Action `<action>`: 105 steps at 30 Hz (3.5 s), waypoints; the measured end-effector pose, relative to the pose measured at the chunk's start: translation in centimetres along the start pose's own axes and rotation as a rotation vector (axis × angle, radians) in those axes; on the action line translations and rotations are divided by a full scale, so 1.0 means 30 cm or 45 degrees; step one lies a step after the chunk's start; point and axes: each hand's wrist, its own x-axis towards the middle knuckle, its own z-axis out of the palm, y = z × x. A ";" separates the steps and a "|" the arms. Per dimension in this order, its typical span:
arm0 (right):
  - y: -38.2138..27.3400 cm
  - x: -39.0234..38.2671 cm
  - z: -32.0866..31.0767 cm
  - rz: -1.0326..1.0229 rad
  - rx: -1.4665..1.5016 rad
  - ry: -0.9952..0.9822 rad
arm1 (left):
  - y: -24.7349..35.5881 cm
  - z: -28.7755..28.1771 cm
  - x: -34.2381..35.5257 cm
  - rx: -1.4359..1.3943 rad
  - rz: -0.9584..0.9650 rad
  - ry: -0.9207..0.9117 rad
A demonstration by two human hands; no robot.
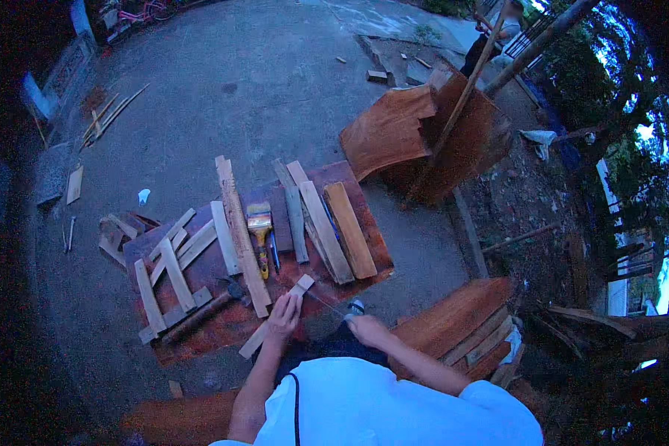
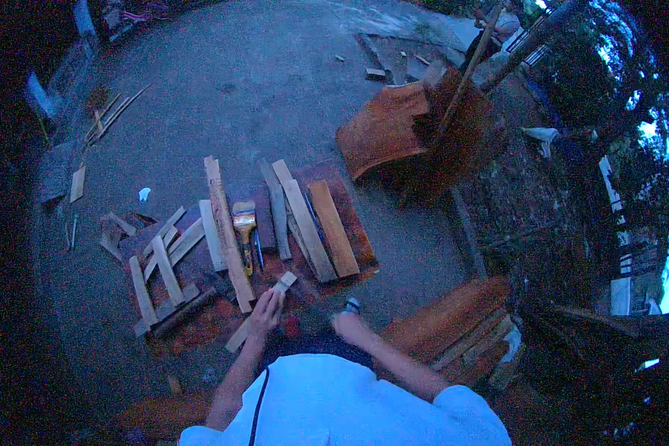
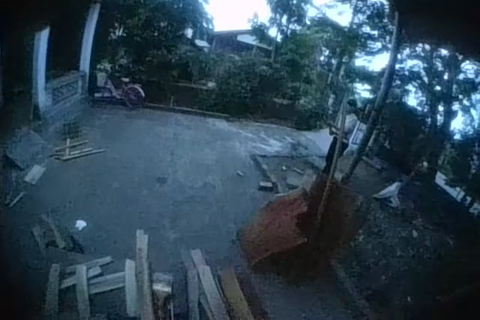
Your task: Marking wood with a pencil and then cutting it with a hand saw at an outdoor workbench.
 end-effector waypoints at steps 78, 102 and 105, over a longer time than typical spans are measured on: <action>-0.087 0.165 -0.018 -0.034 0.168 0.064 | -0.012 -0.043 0.040 -0.052 -0.059 -0.093; -0.080 0.061 -0.187 0.033 0.704 0.762 | -0.009 -0.110 0.224 -0.224 -0.510 -0.163; -0.108 0.056 -0.231 0.066 0.772 0.764 | 0.002 -0.143 0.250 -0.401 -0.612 -0.084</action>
